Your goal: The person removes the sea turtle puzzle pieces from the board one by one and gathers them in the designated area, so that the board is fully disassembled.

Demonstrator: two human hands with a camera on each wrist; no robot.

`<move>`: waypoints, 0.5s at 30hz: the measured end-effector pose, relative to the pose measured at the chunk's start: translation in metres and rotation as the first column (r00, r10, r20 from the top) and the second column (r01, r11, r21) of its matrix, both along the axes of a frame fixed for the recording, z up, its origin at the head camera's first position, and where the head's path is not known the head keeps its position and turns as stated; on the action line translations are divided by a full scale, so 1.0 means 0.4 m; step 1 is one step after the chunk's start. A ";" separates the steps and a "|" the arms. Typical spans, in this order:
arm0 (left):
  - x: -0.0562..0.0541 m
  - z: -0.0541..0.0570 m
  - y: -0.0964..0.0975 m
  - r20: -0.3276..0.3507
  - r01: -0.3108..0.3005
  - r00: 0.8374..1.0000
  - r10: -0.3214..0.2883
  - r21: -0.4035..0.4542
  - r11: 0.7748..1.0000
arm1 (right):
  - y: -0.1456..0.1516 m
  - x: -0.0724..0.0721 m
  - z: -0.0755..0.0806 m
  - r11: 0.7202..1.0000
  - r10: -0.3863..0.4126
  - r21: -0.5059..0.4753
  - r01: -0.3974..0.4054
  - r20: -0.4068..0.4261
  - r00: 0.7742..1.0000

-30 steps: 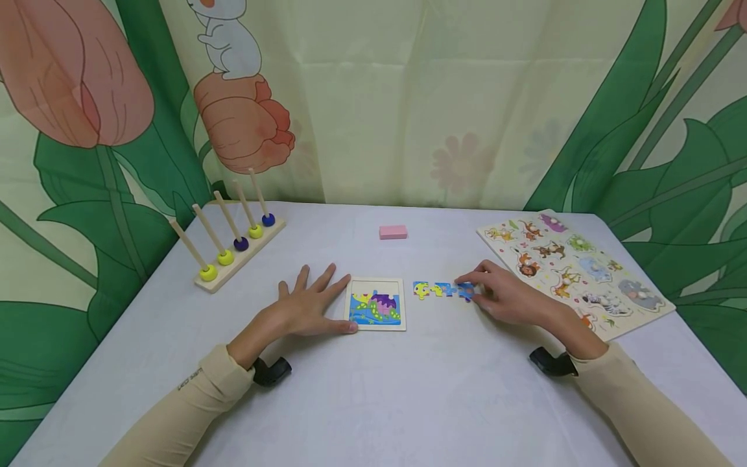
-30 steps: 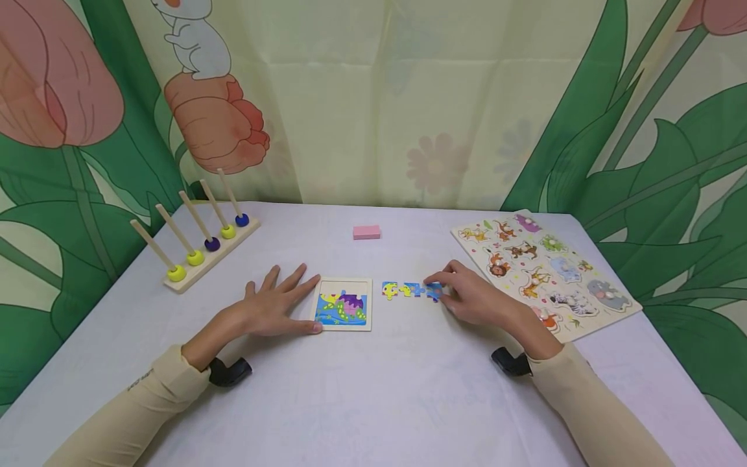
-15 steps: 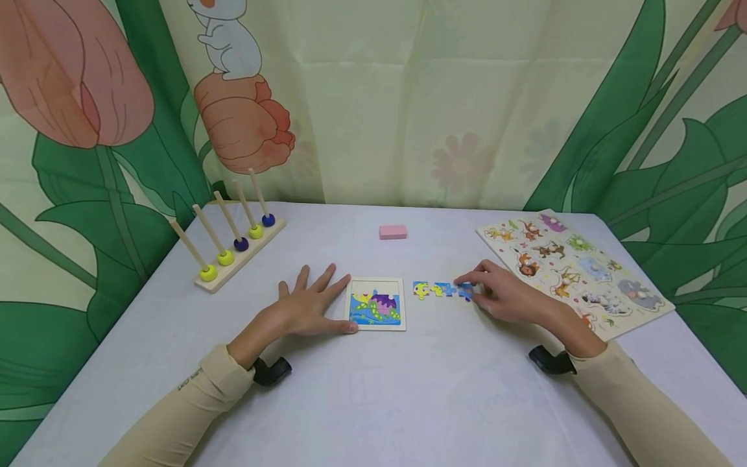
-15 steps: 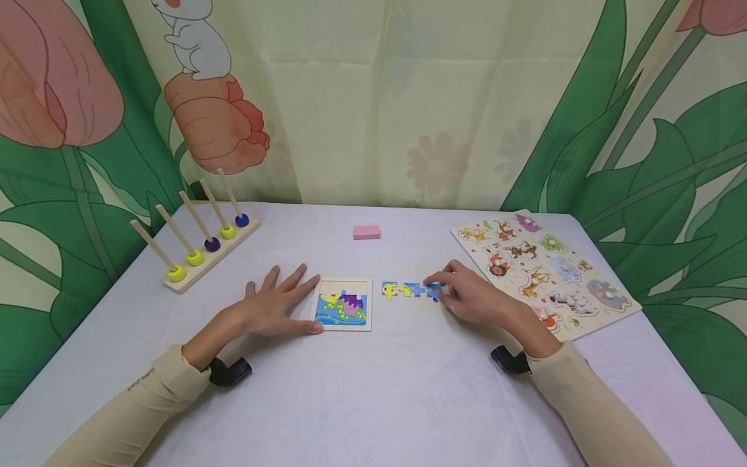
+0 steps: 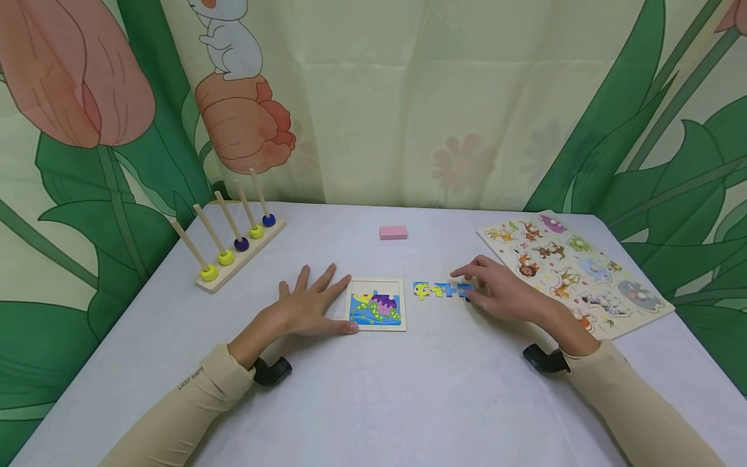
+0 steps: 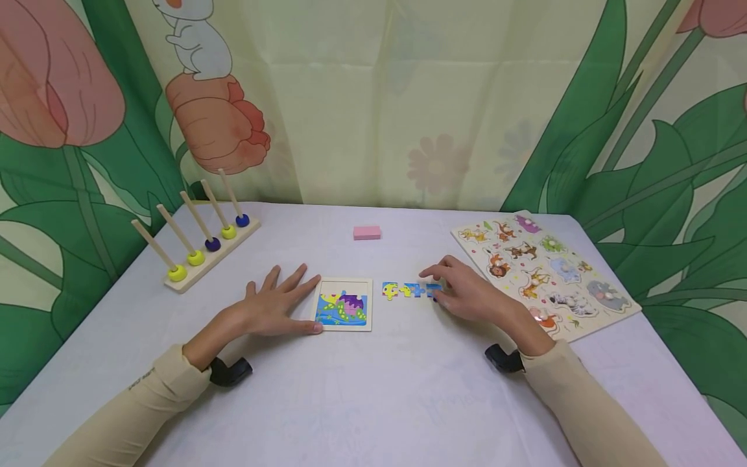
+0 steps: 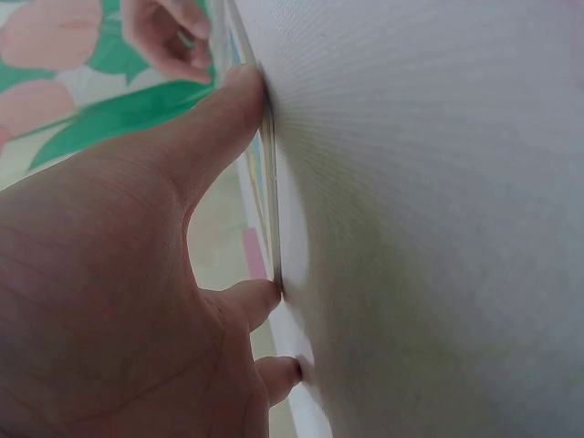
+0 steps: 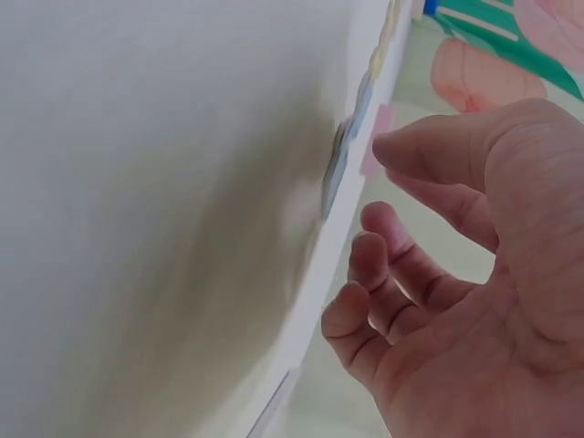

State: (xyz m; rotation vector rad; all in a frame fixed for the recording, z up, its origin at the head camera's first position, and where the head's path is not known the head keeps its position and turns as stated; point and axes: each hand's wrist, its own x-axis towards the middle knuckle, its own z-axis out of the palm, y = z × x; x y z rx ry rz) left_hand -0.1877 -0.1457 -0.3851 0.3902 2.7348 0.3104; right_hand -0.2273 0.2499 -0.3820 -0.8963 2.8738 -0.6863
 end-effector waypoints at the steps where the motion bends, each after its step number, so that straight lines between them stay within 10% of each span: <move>1: 0.000 0.000 0.000 -0.001 -0.001 1.000 0.001 0.000 1.000 | -0.008 -0.002 -0.001 1.000 0.001 -0.009 -0.001 0.001 1.000; 15: 0.003 0.004 -0.001 -0.005 -0.002 1.000 0.002 0.008 1.000 | -0.161 -0.015 -0.003 0.997 0.074 0.008 -0.075 0.097 0.993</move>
